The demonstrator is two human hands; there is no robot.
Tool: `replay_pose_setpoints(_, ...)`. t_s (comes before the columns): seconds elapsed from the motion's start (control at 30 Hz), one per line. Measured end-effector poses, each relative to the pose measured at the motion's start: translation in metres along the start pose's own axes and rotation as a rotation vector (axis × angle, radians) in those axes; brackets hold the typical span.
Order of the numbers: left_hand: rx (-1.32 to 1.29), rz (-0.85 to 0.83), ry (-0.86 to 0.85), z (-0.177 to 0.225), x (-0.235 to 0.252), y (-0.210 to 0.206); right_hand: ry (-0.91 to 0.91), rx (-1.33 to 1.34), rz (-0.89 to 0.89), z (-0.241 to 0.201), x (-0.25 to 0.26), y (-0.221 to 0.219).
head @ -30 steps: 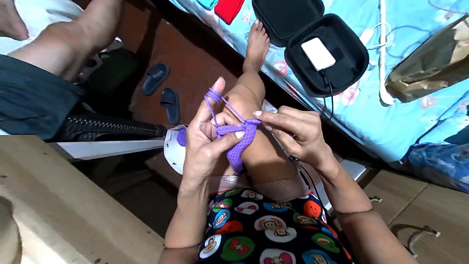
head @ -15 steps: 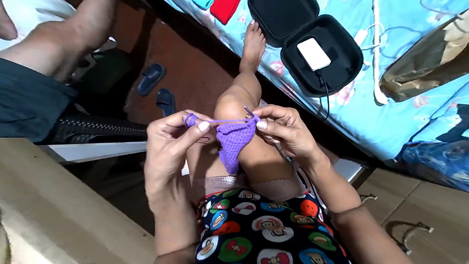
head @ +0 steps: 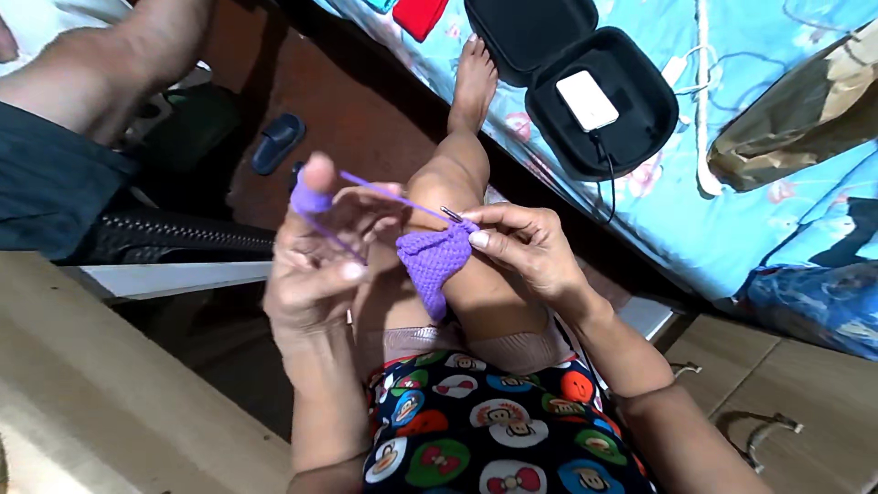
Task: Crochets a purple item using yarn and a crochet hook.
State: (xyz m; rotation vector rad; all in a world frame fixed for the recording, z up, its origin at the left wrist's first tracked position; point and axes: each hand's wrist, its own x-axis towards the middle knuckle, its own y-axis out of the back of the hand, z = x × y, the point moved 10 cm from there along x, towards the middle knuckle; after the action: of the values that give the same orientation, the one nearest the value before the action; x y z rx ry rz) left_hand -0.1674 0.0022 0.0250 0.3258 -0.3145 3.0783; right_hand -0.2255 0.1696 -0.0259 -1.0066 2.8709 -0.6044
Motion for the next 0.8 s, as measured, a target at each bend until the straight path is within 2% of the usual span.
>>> replay_pose_setpoints(0.13,0.137,0.067,0.060,-0.006,0.006,-0.030,0.027,-0.068,-0.012,-0.006,-0.002,-0.001)
replay_pose_setpoints(0.33,0.119,0.285,0.142,-0.014,0.004,-0.027,0.233,-0.400,-0.085,-0.021,-0.003,0.002)
replay_pose_setpoints(0.63,0.086,0.358,0.169,-0.018,0.004,-0.025,0.532,-0.892,-0.061,-0.039,-0.012,0.004)
replay_pose_setpoints(0.8,0.159,0.399,0.173,-0.017,-0.001,-0.024,0.614,-1.057,-0.021,-0.043,-0.017,-0.002)
